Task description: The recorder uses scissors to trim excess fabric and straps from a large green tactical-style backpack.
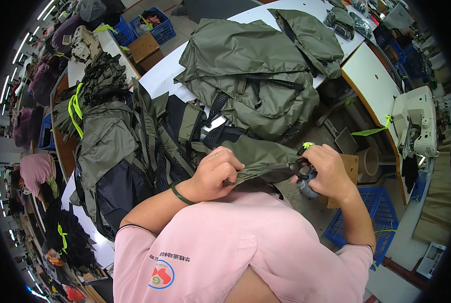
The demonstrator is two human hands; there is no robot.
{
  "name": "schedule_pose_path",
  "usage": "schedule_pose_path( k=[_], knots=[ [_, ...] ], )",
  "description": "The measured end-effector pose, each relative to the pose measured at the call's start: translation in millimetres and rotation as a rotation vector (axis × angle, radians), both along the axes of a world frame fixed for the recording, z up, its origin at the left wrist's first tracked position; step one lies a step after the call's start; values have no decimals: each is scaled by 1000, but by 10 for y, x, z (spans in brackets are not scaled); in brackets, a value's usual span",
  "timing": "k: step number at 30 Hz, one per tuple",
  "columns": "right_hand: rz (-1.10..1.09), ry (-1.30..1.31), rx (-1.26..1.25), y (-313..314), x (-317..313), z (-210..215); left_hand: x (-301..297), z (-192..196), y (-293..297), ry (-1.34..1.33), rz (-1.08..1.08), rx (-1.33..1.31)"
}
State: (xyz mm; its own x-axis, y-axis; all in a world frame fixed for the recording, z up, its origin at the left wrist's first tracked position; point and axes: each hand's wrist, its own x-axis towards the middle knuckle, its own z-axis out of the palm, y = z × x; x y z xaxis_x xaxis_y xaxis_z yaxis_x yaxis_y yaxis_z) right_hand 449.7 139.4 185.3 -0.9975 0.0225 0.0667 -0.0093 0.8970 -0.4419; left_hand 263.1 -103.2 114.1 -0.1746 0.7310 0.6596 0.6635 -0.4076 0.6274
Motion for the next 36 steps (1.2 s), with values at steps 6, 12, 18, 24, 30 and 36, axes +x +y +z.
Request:
schedule_pose_path(
  k=[6, 12, 18, 24, 30, 36],
  knots=[
    [-207, -146, -412, -121, -23, -326, -14, 30, 30, -33, -19, 12],
    [-306, 211, -302, 283, -375, 615, -150, 545, 439, -292, 55, 118],
    [-319, 729, 265, 579, -1680, 1488, -980, 1012, 1302, -647, 400, 542],
    [-342, 486, 185, 630, -2384, 261, -2450, -109, 1440, -886, 933, 446],
    [-520, 27, 66, 568, -2211, -1600, -2551, -1030, 144, -247, 1286, -131],
    [-478, 199, -320, 299, -2032, -1872, -2312, -1195, -1268, -238, 1381, -947]
  ],
)
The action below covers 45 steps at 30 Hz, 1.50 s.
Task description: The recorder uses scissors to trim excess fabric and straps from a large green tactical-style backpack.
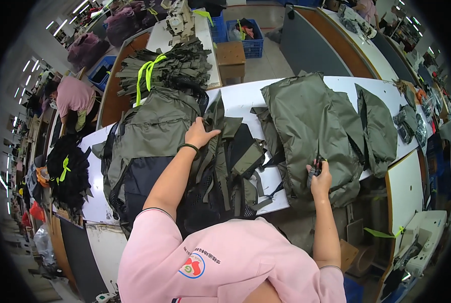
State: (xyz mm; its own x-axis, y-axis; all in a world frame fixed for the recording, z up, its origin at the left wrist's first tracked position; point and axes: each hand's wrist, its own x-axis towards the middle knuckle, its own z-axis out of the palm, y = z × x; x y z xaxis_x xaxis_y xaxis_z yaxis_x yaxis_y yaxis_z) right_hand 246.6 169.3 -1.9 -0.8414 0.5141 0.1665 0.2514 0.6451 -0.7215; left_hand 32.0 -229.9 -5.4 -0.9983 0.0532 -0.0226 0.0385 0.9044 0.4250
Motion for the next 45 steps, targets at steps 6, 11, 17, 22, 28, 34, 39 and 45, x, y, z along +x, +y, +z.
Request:
schedule_pose_path(
  k=[6, 11, 17, 22, 28, 34, 39, 45],
  knots=[
    [244, 89, -185, -518, 160, 427, -52, -44, -125, 20, -13, 230],
    [281, 118, -491, -626, 425, 877, 527, 1276, 607, 328, -194, 947],
    [424, 722, -517, -1064, 310, 1787, 1527, 1857, 1509, 800, -644, 678],
    [244, 795, -284, -1035, 417, 1924, 1931, 1810, 1862, 485, -870, 925],
    [177, 798, -542, -741, 671, 1939, 1819, 1616, 1767, 287, -1011, 1085],
    [727, 737, -931, -546, 933, 2301, 1213, 2142, 1901, 234, -1003, 1313],
    [820, 854, -660, -322, 950, 2525, 1282, 2696, 1681, 264, -1252, 1367],
    [329, 868, -283, -257, 810, 2657, 1308, 2884, 1375, -25, -1067, 1444]
  ],
)
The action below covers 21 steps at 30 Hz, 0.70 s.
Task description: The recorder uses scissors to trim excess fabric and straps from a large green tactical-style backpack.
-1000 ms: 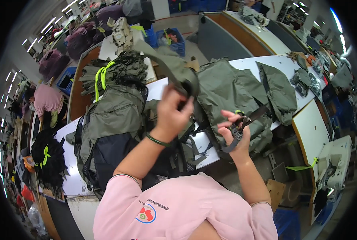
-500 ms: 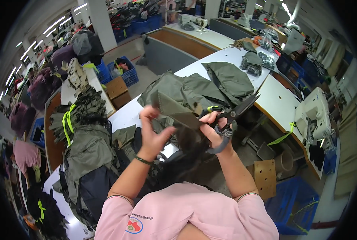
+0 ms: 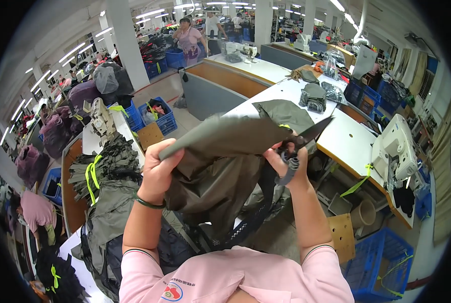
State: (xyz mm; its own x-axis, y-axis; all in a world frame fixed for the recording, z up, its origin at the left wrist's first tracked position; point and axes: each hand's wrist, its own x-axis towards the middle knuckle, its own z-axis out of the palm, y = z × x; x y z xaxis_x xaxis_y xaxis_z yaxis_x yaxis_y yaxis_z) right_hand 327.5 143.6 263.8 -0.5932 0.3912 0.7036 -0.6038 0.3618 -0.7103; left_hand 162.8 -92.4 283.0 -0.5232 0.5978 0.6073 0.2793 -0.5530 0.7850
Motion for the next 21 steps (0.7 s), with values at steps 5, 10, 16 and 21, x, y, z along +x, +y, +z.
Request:
schedule_pose_path(
  k=[5, 10, 16, 21],
  knots=[
    [110, -63, -194, -68, -122, -489, 41, -236, 92, -491, 44, -184],
    [187, -229, -539, -120, -65, -932, -48, -770, -66, -778, -8, -326],
    [273, -325, -718, -171, 192, -1148, 21, -1381, -402, -522, 0, -840],
    [253, -390, -808, -276, 323, -1128, 303, -985, -251, 597, 500, -602]
  ],
)
